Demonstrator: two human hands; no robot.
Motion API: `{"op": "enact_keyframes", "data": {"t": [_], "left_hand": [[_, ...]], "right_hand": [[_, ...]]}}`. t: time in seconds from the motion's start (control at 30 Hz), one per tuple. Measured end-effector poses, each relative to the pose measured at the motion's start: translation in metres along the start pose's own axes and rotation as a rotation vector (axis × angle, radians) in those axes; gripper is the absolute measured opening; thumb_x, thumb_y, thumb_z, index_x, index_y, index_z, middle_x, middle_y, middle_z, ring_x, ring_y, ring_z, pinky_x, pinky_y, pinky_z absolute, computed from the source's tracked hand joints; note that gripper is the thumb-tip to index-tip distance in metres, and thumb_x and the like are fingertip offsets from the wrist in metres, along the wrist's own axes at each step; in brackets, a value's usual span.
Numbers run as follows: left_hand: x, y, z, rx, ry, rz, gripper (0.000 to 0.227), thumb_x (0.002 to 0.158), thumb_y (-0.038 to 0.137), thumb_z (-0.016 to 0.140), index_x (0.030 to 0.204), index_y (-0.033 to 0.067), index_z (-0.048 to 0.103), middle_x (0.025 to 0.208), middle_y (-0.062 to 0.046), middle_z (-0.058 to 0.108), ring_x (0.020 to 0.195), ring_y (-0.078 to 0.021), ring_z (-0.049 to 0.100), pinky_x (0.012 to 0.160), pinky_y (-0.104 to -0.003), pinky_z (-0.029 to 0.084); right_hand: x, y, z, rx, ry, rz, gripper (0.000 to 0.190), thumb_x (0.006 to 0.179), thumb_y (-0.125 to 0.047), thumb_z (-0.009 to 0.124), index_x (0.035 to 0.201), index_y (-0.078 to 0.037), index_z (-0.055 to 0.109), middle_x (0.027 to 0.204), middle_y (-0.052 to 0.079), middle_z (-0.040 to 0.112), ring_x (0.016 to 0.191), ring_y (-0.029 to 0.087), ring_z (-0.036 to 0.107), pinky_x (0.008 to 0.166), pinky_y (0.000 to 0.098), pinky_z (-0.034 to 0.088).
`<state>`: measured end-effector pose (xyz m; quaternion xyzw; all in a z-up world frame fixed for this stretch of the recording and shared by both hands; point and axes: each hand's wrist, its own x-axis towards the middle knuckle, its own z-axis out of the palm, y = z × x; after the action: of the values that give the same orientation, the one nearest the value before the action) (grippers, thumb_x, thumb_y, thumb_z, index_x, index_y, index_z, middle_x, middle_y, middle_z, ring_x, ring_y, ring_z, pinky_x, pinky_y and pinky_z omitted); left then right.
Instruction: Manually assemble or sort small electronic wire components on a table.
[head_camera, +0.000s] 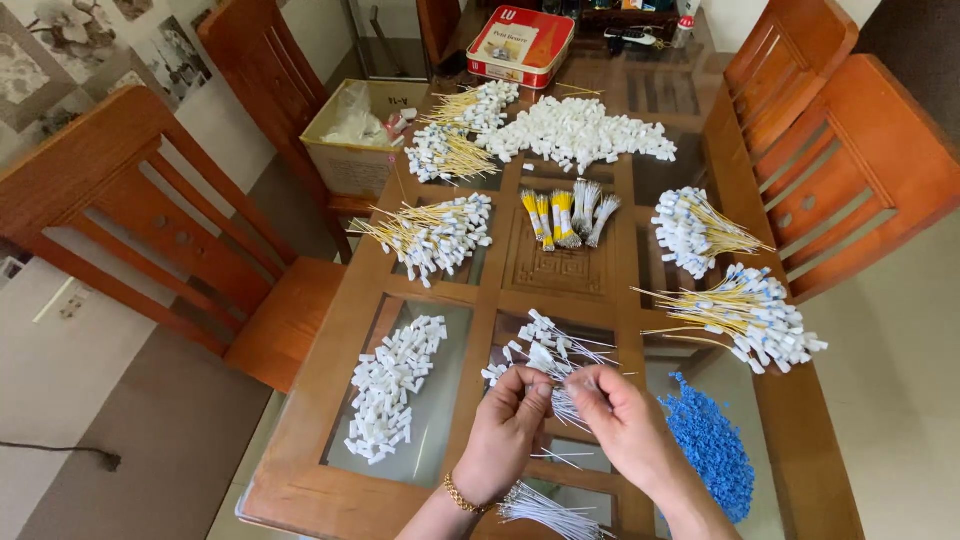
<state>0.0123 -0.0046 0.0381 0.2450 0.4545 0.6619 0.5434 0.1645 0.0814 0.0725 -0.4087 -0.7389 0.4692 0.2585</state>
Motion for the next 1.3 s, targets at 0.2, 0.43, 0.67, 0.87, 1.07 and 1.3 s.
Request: {"op": "enact_keyframes", "data": {"t": [0.2,0.43,0.67,0.87,1.07,1.3], "left_hand": [[-0.002,-0.008,0.000,0.042,0.046,0.082,0.006,0.103,0.008,0.062,0.105,0.0033,0.066,0.080,-0.003,0.061,0.058,-0.0069,0.046,0.049,-0.021,0.038],[-0.004,-0.003,0.008,-0.071,0.060,-0.011,0.014,0.106,0.011,0.057,0.115,0.0037,0.064,0.086,-0.008,0.063,0.053,-0.0092,0.046,0.045,-0.023,0.036],[-0.010,-0.005,0.002,-0.528,0.116,-0.215,0.022,0.101,0.022,0.063,0.118,0.0081,0.064,0.107,-0.009,0.073,0.058,-0.0102,0.047,0.049,-0.023,0.034],[-0.019,-0.032,-0.005,-0.625,0.106,-0.278,0.024,0.098,0.022,0.069,0.121,0.0140,0.070,0.078,-0.001,0.055,0.064,-0.0105,0.046,0.056,-0.026,0.035],[-0.020,-0.081,-0.024,-0.628,0.094,-0.228,0.025,0.099,0.017,0.068,0.122,0.0119,0.064,0.081,-0.008,0.056,0.063,-0.0154,0.047,0.054,-0.027,0.035],[-0.025,-0.088,-0.022,-0.460,0.001,-0.073,0.027,0.096,0.008,0.078,0.086,0.0088,0.053,0.064,-0.005,0.054,0.046,-0.0116,0.045,0.041,-0.024,0.031]], "right_hand": [[0.001,0.016,0.006,0.128,-0.012,0.075,0.018,0.089,-0.008,0.073,0.106,-0.005,0.077,0.081,0.002,0.075,0.068,0.010,0.062,0.060,0.0240,0.051],[-0.006,0.002,0.007,0.148,0.065,0.039,0.013,0.089,-0.008,0.072,0.099,-0.002,0.078,0.078,0.001,0.074,0.062,0.008,0.057,0.053,0.0234,0.046],[-0.018,-0.006,0.005,0.045,0.087,0.034,0.011,0.086,-0.009,0.077,0.093,-0.007,0.085,0.053,-0.003,0.058,0.046,0.007,0.041,0.041,0.0240,0.028],[-0.026,0.034,0.031,0.141,0.037,-0.025,0.013,0.090,-0.010,0.070,0.099,-0.006,0.079,0.069,0.001,0.066,0.057,0.010,0.052,0.050,0.0249,0.041],[-0.032,0.058,0.043,0.267,0.089,0.015,0.013,0.094,-0.011,0.066,0.101,-0.005,0.076,0.074,0.002,0.066,0.059,0.010,0.056,0.053,0.0252,0.046],[-0.035,0.042,0.044,0.429,0.018,0.108,0.014,0.094,-0.002,0.066,0.101,0.000,0.078,0.074,0.010,0.072,0.049,0.014,0.053,0.040,0.0278,0.044]]}}
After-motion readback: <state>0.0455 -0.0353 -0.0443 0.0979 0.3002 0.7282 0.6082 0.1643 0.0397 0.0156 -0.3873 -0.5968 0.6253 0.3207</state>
